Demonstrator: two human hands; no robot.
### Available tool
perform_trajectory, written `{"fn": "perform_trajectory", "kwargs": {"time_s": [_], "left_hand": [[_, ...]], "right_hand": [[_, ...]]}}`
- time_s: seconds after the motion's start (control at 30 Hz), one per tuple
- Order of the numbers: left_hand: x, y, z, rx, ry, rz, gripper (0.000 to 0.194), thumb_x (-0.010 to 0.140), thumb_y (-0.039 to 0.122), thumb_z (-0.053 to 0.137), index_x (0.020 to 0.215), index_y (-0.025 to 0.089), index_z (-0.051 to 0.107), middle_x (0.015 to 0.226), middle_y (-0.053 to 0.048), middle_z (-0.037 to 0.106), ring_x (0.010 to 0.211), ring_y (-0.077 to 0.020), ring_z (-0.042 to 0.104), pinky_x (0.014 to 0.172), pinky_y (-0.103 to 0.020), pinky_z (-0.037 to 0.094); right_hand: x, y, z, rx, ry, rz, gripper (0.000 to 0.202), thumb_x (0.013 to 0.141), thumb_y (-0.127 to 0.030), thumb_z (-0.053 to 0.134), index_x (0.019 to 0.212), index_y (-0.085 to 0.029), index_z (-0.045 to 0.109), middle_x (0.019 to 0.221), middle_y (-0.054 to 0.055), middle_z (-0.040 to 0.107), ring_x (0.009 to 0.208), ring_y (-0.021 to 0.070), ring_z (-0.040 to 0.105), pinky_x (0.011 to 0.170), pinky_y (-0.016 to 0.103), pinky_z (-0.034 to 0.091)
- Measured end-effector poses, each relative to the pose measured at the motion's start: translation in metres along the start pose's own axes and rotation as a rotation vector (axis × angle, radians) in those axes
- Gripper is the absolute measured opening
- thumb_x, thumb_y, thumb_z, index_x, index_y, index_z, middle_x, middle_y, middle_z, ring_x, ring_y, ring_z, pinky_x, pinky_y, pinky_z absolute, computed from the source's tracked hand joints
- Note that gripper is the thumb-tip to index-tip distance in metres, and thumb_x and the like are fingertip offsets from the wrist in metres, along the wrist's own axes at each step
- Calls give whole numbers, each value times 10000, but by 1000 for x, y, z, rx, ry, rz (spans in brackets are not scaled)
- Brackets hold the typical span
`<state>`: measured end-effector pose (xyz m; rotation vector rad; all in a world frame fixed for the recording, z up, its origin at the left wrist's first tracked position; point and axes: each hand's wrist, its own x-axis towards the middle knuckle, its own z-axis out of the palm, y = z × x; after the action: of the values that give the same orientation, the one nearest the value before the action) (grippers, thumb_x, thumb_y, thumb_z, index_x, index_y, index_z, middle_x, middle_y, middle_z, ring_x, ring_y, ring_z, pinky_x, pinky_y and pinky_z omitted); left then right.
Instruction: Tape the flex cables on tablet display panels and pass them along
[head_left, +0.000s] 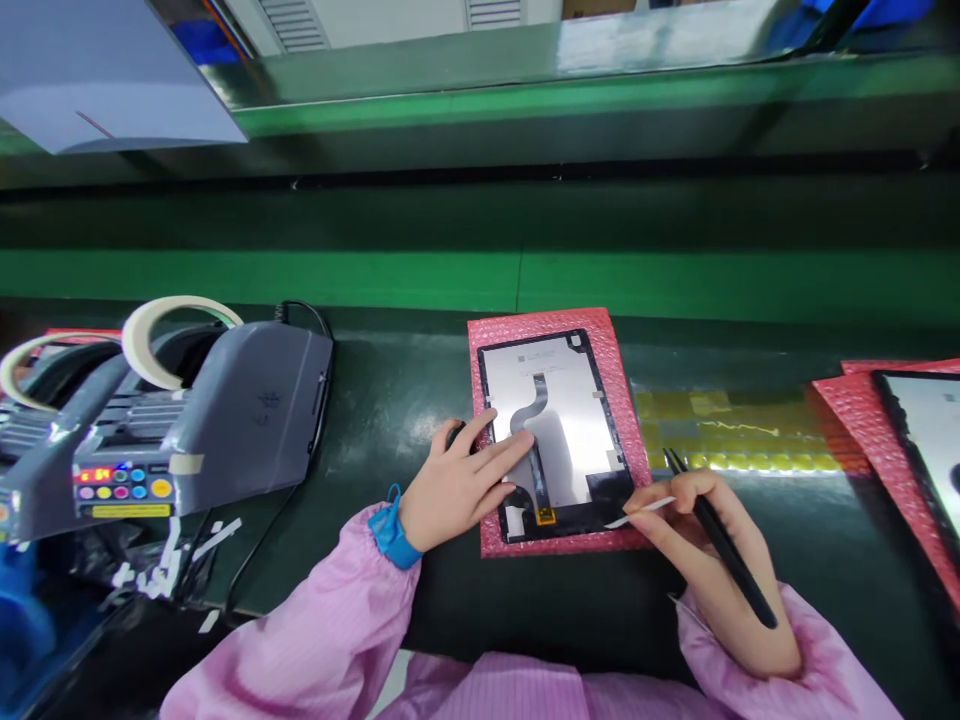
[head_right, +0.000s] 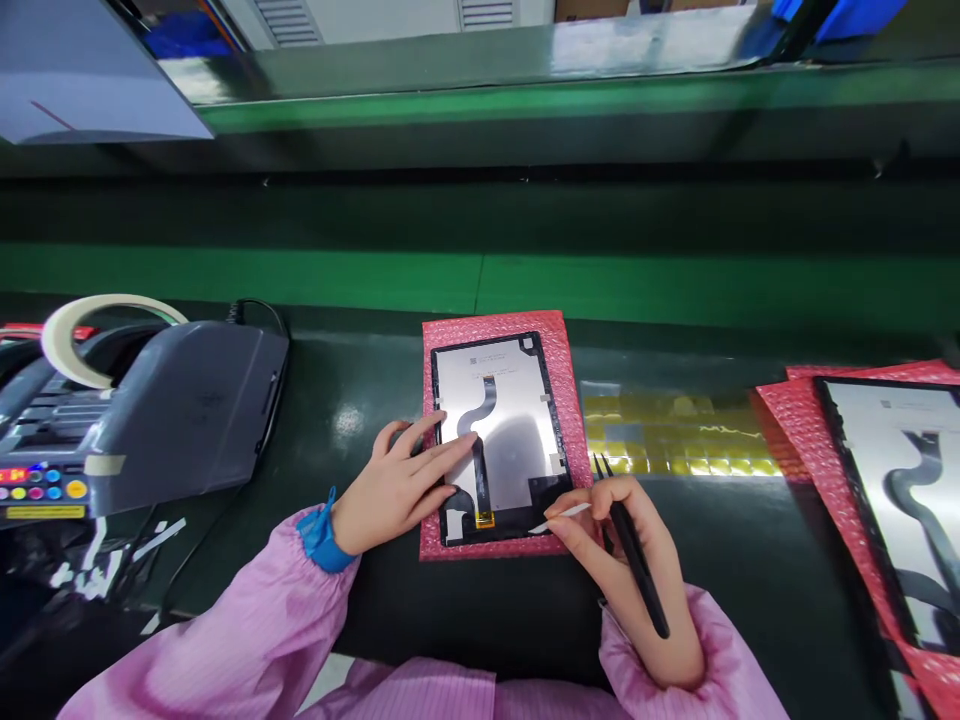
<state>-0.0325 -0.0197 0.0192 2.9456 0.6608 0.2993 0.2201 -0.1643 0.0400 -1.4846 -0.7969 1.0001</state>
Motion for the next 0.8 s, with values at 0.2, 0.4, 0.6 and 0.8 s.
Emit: {"fn": "perform_trajectory", "kwargs": {"time_s": [0.2,0.4,0.6,0.8], "left_hand": [[-3,-24,9,-139,-20,-69,572,1073,353,471,1619,231,355,1261,-94,751,1477,-353,388,1179,-545,202],[-2,-27,10,-278,-41,-155,535,1071,358,452,1587,221,408,1326,-93,720,1495,-319,383,1232,-567,186],[-3,-26,15,-239,4,-121,490,1082,346,440,1552,211,456,1456,-90,647,1498,-318,389,1245,-591,171],[-5,-24,20,-177,32,-91,443,1078,341,467,1497,206,524,1412,-93,677,1496,-314,404,1257,-607,165]], "right_hand": [[33,-15,22,-238,-312,-58,365,864,-431,803,803,-259,487,814,10,747,730,191,691,675,310,526],[78,4,65,-252,-461,-28,490,801,-622,796,868,-270,462,790,-17,678,691,182,653,667,335,522],[98,12,82,-338,-437,20,546,751,-638,817,862,-274,425,759,-29,684,701,201,687,704,365,528],[101,14,81,-349,-404,22,525,736,-604,838,860,-270,453,790,-16,704,709,205,701,683,356,538]]}}
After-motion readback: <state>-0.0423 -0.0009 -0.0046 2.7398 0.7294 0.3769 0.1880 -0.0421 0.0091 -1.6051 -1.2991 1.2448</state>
